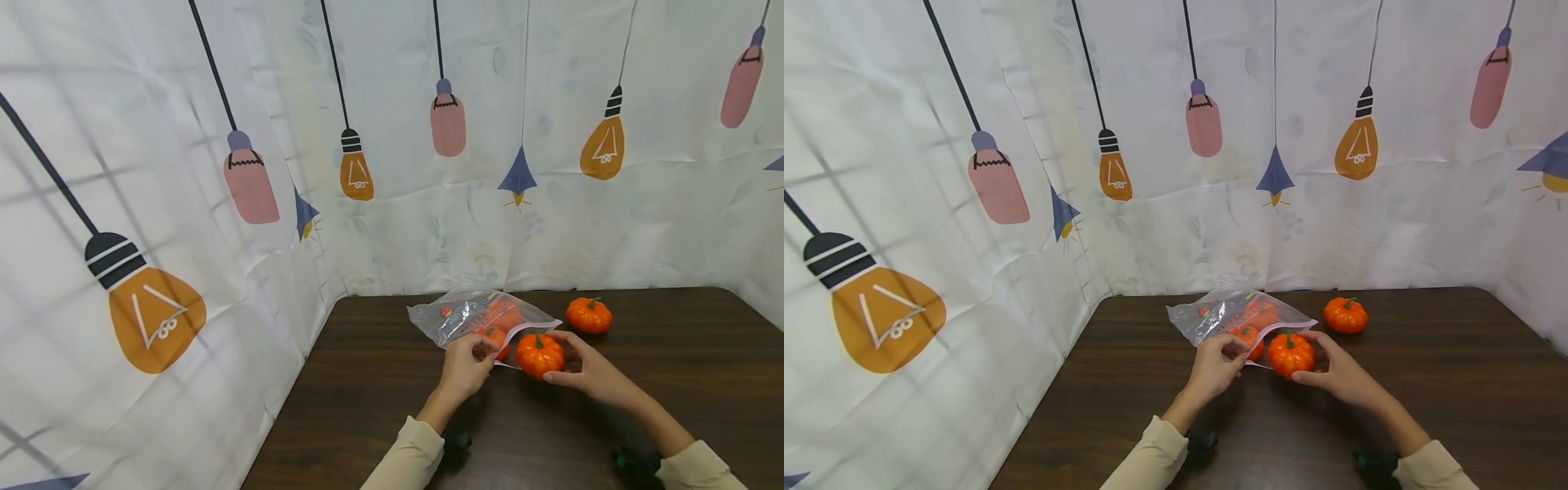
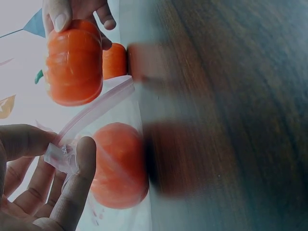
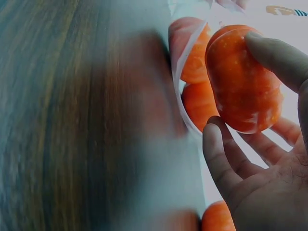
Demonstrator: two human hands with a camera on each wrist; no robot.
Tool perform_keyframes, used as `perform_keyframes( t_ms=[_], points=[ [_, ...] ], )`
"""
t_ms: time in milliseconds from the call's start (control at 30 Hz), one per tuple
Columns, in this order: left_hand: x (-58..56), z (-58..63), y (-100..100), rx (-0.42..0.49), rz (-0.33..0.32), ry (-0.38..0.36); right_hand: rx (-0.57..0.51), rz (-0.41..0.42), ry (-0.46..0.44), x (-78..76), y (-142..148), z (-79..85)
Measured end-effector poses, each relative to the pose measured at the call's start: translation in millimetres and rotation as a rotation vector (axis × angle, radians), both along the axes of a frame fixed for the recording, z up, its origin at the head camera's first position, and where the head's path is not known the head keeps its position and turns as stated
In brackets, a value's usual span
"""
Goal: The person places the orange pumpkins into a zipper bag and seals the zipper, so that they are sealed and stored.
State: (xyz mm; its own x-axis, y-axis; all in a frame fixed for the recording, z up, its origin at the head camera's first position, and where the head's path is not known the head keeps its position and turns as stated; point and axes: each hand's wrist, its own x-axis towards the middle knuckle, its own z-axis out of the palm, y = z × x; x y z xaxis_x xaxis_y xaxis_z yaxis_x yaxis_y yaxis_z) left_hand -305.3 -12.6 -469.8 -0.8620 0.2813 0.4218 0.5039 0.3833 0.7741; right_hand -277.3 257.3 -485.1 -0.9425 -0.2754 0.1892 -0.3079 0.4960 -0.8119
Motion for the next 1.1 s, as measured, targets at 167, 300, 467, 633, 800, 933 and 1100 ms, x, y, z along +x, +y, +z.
perform_keyframes(
  t_ms=[167,300,467,633,800,933,1100],
  points=[
    [0.2,0.1,-1,0.007,-0.004,-0.022,-0.017,0.015,0.002,-3.5,-8,-1.1],
    [0.3,0.2,-1,0.007,-0.003,-0.044,-0.015,0.016,0.003,-6.5,-14,-3.4],
    [0.6,1.4,0,0.011,-0.007,-0.053,0.001,0.003,0.004,-9.9,-21,-4.5],
    [0.1,2.0,-1,-0.014,0.002,-0.026,0.007,0.001,0.014,-13.4,-27,-6.5],
    [-1.1,1.0,-1,-0.037,0.020,0.012,0.007,0.001,0.001,-14.9,-33,-6.5],
    [-2.0,-0.6,-1,-0.043,0.022,0.018,0.015,-0.014,-0.003,-16.1,-38,-6.7],
    [-1.9,-1.2,-1,-0.050,0.027,0.010,0.036,-0.043,-0.008,-19.6,-43,-8.4]
  ],
)
